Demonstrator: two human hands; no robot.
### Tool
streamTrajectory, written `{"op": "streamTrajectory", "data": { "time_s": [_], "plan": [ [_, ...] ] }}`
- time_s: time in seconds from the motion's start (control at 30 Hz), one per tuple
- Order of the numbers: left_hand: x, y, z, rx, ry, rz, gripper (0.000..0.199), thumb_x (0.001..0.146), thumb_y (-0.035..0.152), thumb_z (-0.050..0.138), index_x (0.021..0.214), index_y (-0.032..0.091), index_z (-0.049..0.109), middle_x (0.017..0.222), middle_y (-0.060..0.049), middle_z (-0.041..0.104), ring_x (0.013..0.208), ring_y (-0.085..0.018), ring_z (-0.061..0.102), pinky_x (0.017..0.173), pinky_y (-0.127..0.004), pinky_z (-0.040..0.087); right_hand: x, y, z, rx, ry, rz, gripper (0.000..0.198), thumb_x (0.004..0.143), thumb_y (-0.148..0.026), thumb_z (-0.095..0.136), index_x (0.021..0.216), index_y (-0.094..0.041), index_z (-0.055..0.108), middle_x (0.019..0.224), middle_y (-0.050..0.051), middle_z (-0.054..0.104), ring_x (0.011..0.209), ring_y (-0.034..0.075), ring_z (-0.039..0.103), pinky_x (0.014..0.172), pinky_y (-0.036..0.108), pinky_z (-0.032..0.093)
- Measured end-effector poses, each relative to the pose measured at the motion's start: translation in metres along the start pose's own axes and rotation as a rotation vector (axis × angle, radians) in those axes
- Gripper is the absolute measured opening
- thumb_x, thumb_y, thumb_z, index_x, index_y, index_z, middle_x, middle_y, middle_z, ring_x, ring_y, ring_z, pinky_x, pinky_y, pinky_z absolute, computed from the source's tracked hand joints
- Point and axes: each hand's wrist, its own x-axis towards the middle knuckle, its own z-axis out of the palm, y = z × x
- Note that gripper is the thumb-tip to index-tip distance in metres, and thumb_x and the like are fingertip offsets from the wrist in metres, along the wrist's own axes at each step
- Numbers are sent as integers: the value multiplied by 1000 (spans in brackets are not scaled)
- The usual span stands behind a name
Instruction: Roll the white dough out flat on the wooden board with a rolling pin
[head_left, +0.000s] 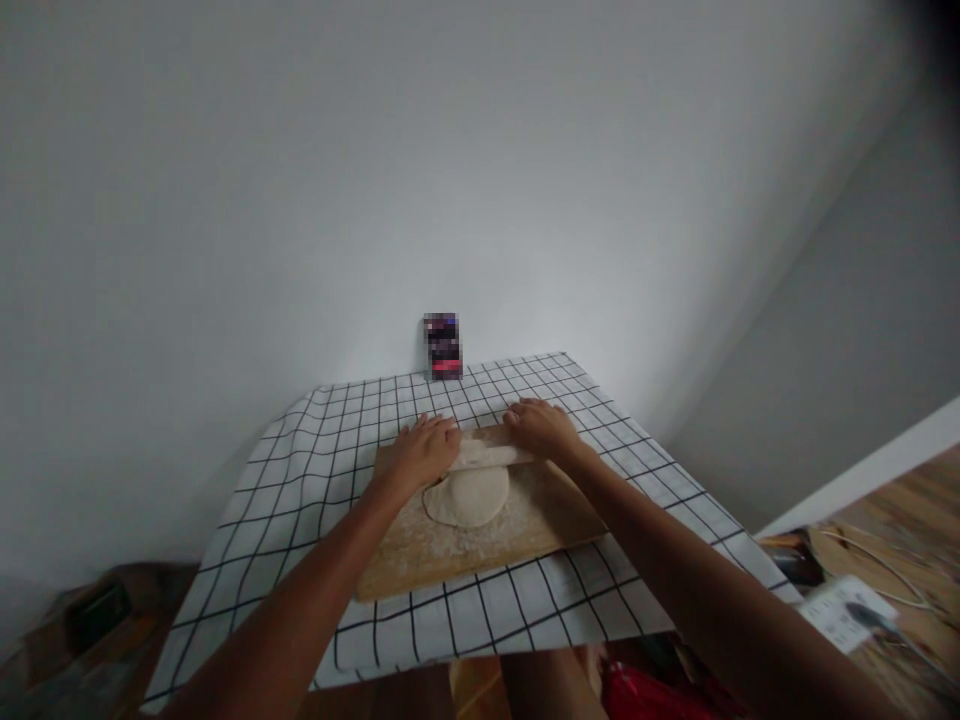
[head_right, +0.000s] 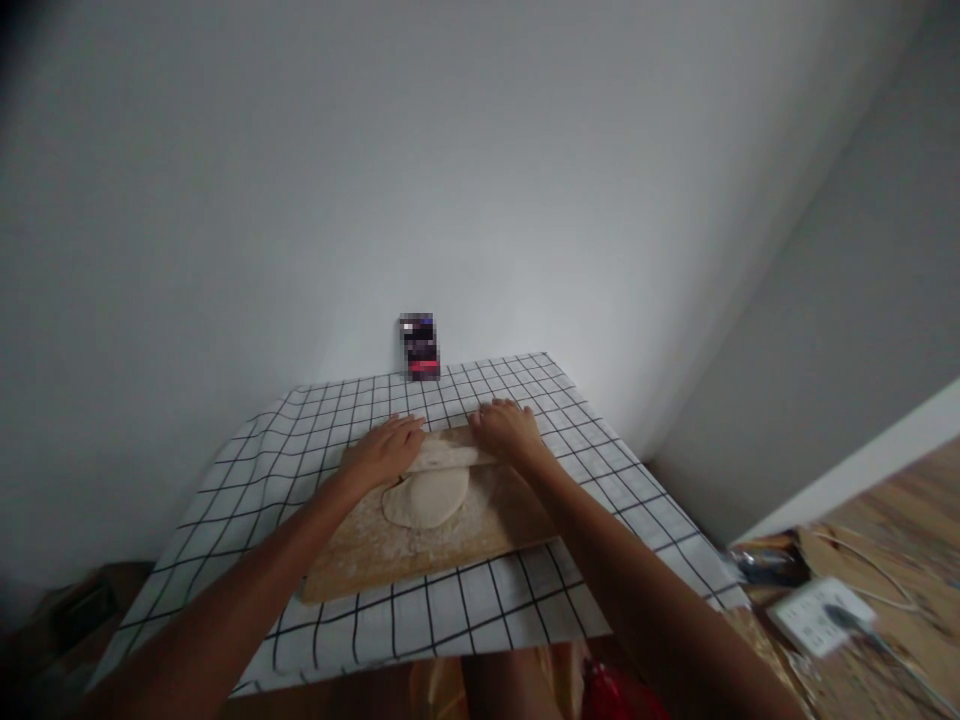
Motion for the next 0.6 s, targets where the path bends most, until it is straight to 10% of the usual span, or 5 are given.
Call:
{"op": "streamTrajectory", "data": {
  "time_s": [0.43,0.6],
  "plan": [
    [-63,59,-28,110,124,-43,46,107,27,39,141,14,67,147,-16,69,146,-36,57,121,-59,45,-63,-5,10,45,125,-56,48,112,-38,30,132,-24,70,159,10,58,147,29,50,119,49,40],
    [-92,76,-29,85,193,-35,47,108,32,40,146,16,62,152,-14,66,146,-34,58,120,-55,49,-90,-8,16,29,275,-96,46,113,-41,31,118,-22,72,128,12,72,117,26,65,101,37,47]
  ]
}}
